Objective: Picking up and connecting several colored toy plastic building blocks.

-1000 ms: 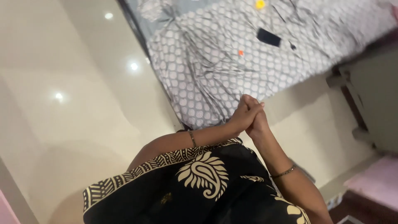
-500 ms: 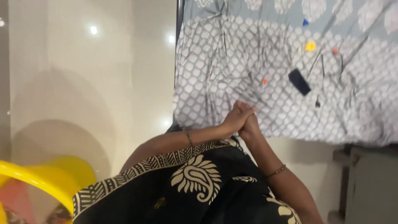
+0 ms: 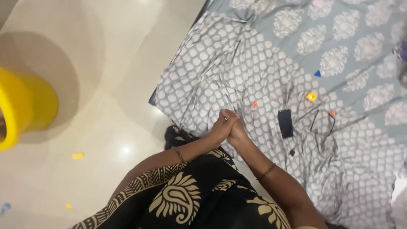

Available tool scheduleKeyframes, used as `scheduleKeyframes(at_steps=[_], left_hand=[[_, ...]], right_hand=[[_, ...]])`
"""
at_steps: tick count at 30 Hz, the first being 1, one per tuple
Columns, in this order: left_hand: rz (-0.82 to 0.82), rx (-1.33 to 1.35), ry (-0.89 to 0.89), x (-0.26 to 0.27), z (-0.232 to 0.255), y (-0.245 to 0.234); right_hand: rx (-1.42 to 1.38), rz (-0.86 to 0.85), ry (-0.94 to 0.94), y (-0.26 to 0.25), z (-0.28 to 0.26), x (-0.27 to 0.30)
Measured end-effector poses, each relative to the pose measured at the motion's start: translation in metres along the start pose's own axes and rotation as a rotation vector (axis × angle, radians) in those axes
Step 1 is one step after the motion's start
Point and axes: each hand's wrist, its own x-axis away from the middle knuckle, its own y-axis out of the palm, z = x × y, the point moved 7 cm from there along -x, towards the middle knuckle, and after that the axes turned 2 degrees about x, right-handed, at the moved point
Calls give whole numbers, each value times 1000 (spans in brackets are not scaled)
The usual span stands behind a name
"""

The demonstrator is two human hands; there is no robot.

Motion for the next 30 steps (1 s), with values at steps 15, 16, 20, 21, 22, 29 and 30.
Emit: scheduleKeyframes(at_steps=[15, 16, 20, 21, 22, 29, 30], left_hand=[[49, 51, 12, 105, -114, 27], [41, 53, 5, 103, -121, 42], [42, 64, 20, 74, -142, 88], [52, 68, 32, 63, -146, 94], [68, 73, 37, 55, -153, 96], [183, 122, 81, -39, -202, 109], [201, 132, 77, -50, -214, 108]], right_hand=[[18, 12, 108, -121, 98, 46], [13, 23, 111, -144, 109, 45], [-46, -135, -13, -169, 98, 53], [-63, -56, 9, -171, 90, 57], [-53, -65, 21, -175, 84, 53], [-9, -47, 51, -238, 50, -37], [-7, -30, 41, -252, 50, -50]])
